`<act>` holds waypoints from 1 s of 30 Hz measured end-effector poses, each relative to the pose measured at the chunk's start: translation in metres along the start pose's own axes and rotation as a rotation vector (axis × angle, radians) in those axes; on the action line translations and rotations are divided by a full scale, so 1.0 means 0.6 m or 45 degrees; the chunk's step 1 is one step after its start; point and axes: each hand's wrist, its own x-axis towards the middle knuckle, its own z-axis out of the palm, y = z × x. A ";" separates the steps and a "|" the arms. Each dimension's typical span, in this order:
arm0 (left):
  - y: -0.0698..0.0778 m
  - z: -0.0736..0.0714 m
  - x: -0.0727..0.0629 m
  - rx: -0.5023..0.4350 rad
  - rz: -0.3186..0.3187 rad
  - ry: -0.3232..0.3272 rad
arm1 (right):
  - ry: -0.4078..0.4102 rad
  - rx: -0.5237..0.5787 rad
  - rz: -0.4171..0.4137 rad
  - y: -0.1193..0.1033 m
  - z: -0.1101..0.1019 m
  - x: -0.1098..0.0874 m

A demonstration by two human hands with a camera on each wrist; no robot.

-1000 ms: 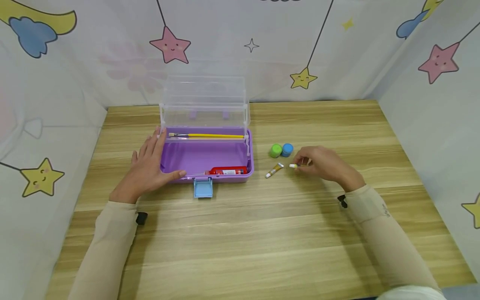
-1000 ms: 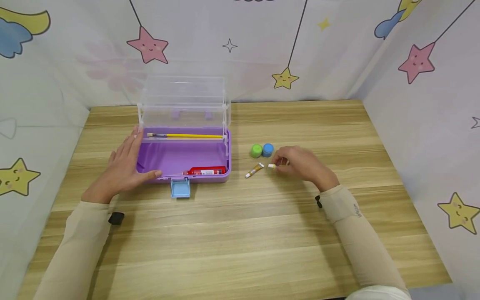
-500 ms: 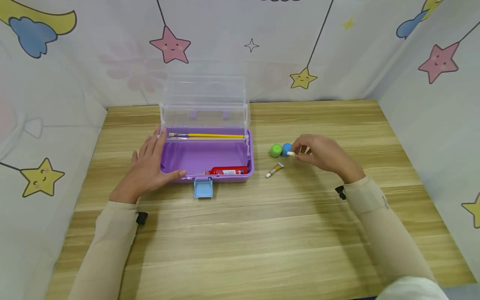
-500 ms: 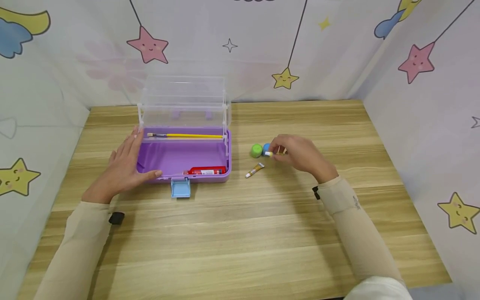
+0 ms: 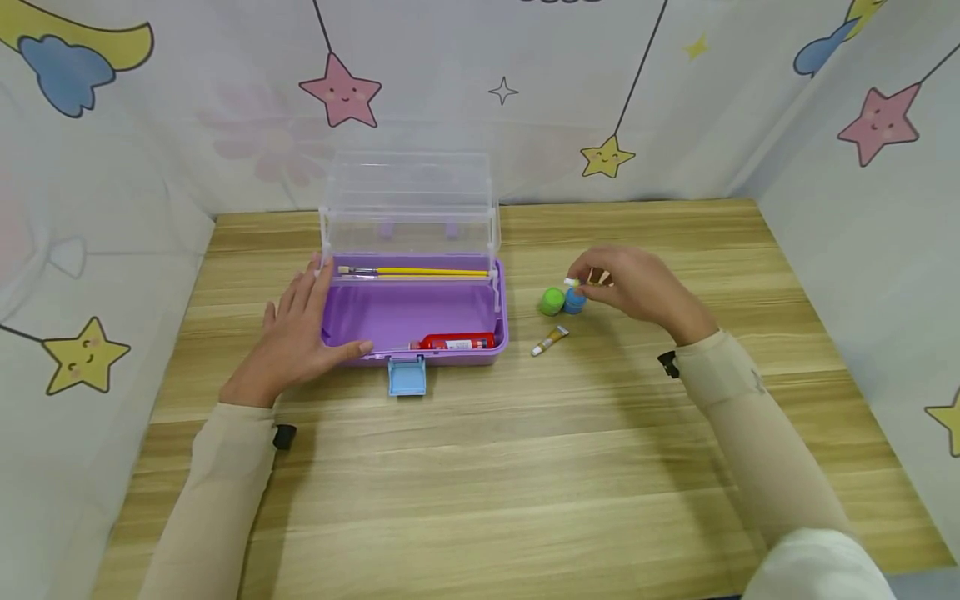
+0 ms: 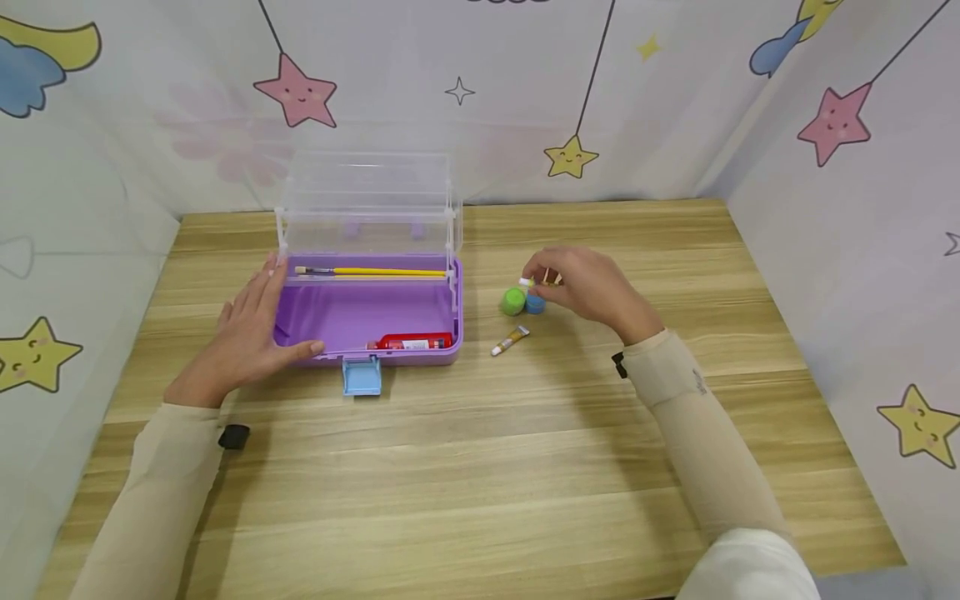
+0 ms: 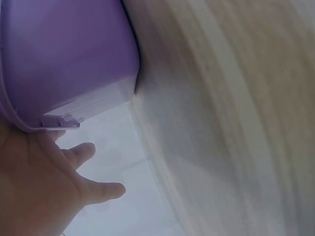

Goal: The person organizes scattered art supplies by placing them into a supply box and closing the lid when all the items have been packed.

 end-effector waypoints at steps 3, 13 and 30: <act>-0.001 0.000 0.000 0.000 0.002 0.002 | 0.005 0.010 0.000 -0.002 -0.001 0.011; -0.001 0.000 0.000 0.001 -0.016 -0.011 | 0.008 0.020 -0.042 -0.017 -0.009 0.051; -0.002 0.001 0.000 0.006 0.003 -0.001 | 0.019 0.025 -0.065 -0.047 -0.015 0.114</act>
